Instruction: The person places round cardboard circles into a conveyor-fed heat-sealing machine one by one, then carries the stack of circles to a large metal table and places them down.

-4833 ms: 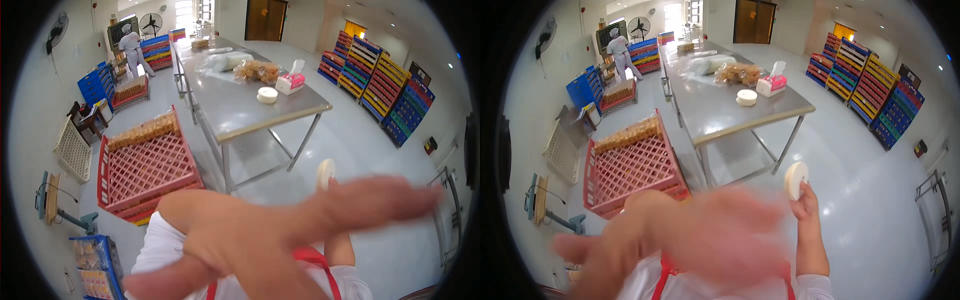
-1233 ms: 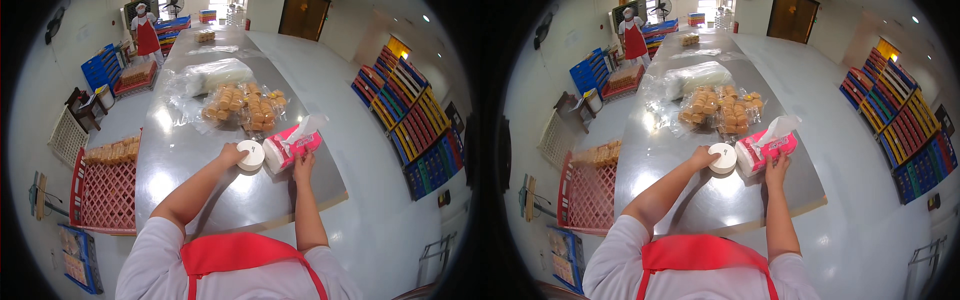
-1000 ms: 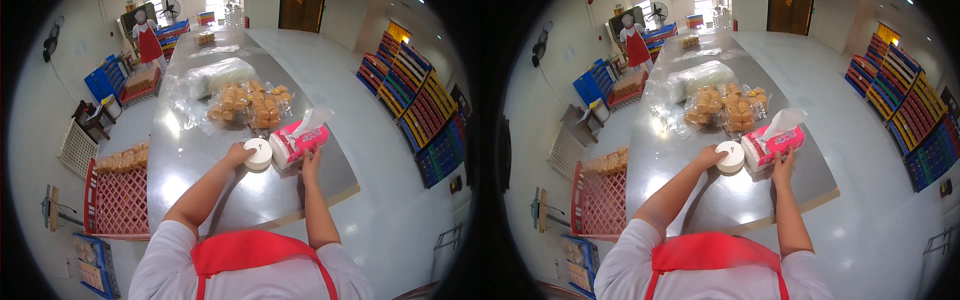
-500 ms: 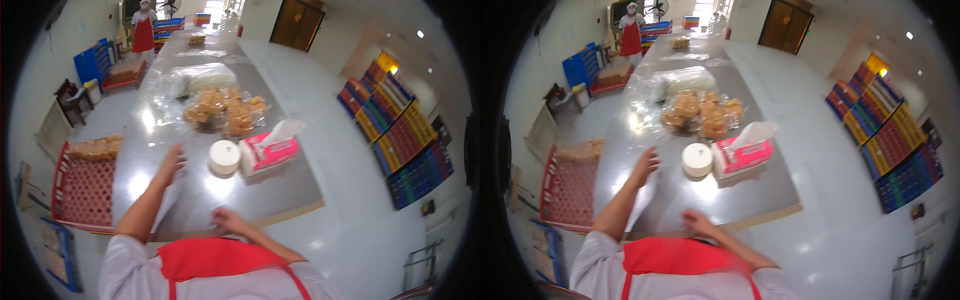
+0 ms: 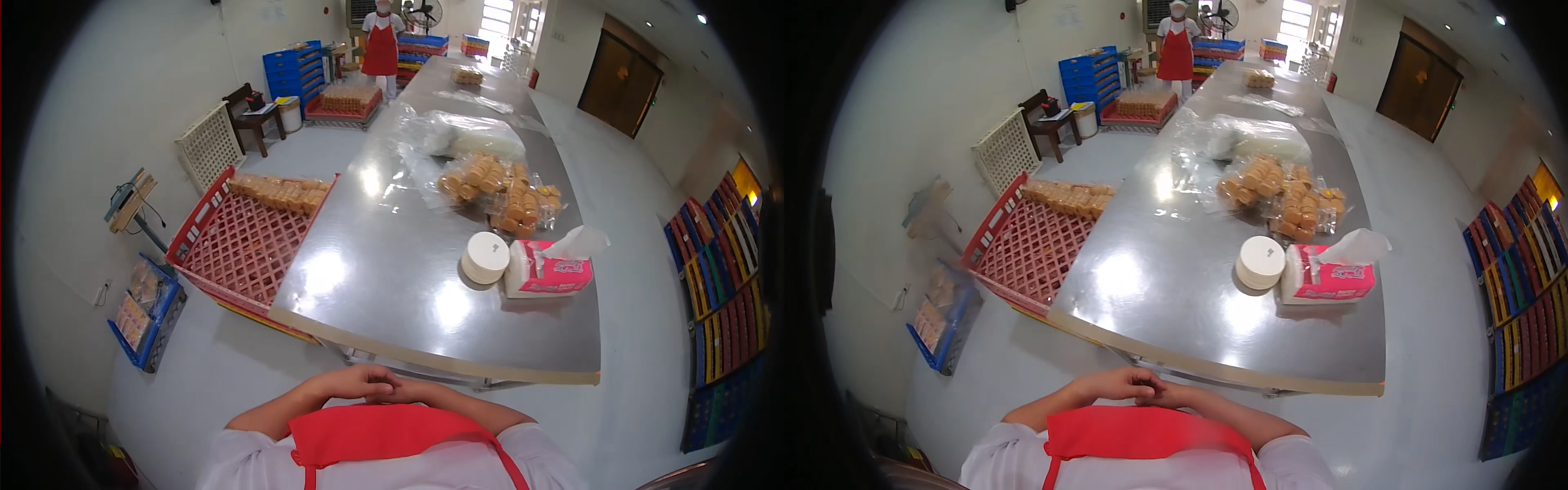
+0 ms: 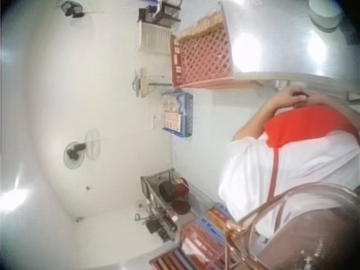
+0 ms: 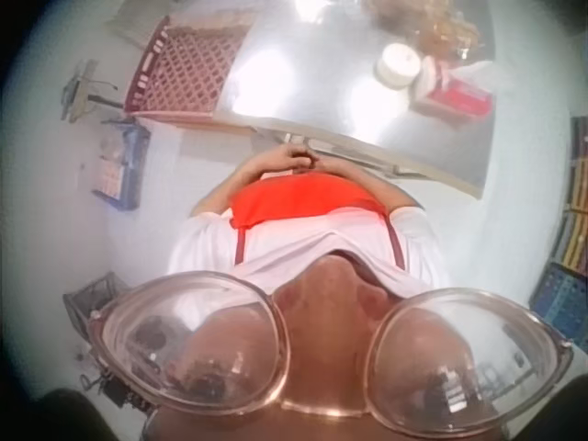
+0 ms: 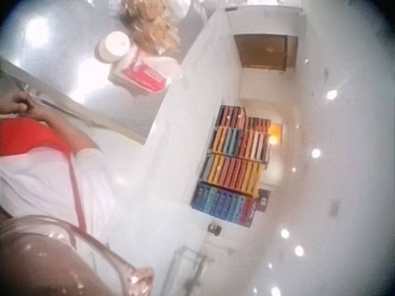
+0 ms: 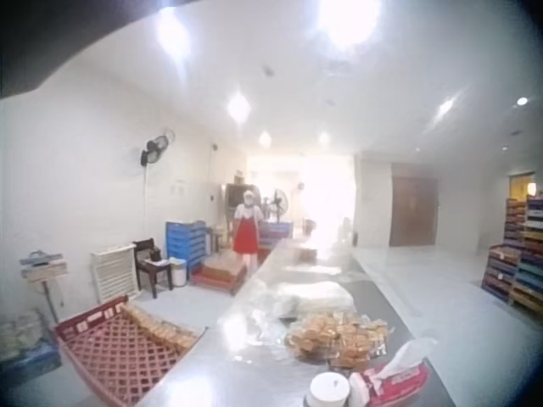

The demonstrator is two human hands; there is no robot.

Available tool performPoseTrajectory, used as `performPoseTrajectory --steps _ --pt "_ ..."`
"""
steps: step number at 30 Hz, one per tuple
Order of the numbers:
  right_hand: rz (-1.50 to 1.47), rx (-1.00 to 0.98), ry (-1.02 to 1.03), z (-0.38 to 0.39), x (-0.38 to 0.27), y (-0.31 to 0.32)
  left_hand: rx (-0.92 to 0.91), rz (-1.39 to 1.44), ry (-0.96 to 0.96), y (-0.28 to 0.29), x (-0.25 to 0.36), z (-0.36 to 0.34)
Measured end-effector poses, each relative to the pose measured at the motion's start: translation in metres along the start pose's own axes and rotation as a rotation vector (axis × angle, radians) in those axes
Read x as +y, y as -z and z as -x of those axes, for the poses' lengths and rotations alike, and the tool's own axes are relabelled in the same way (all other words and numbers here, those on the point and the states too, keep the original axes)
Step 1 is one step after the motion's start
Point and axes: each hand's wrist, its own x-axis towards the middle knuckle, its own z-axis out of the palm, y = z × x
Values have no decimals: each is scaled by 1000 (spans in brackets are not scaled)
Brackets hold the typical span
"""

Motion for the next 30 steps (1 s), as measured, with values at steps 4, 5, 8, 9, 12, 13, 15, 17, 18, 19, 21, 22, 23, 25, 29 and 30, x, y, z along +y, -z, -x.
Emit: performPoseTrajectory --steps 4,5,8,9,12,13,15,17,18,19,21,22,23,25,29,30 --pt "549 152 -175 -47 113 -6 148 -295 5 -6 -28 56" --pt "748 92 -358 -48 138 -4 223 -374 2 -7 -37 77" --pt "775 -5 -592 -30 201 1 349 -442 43 -13 -76 153" --pt "909 75 -596 -2 243 6 378 -385 12 -11 -83 172" --pt "795 328 -855 -37 198 -45 573 -271 136 -23 -133 273" --pt "823 273 -901 -40 198 -54 647 -199 187 -27 -148 297" --pt "911 112 -949 -53 213 -64 692 -150 218 -28 -181 344" --pt "971 83 -827 -88 221 -73 738 -110 253 -27 -202 373" --pt "980 143 -705 -118 214 -85 760 -73 274 -27 -202 391" --pt "897 219 -647 -151 199 -101 790 -45 308 -28 -203 410" --pt "817 287 -556 -217 164 -130 837 -32 295 -30 -207 437" --pt "801 214 -528 -246 150 -141 848 -17 264 -26 -209 445" --pt "789 142 -498 -275 136 -150 841 -24 238 -18 -214 452" --pt "852 37 -446 -326 112 -164 845 -28 220 -3 -219 462" --pt "883 -79 -243 -417 80 -159 882 -48 233 38 -219 494" --pt "900 -99 -230 -441 73 -150 919 -56 257 49 -221 504"
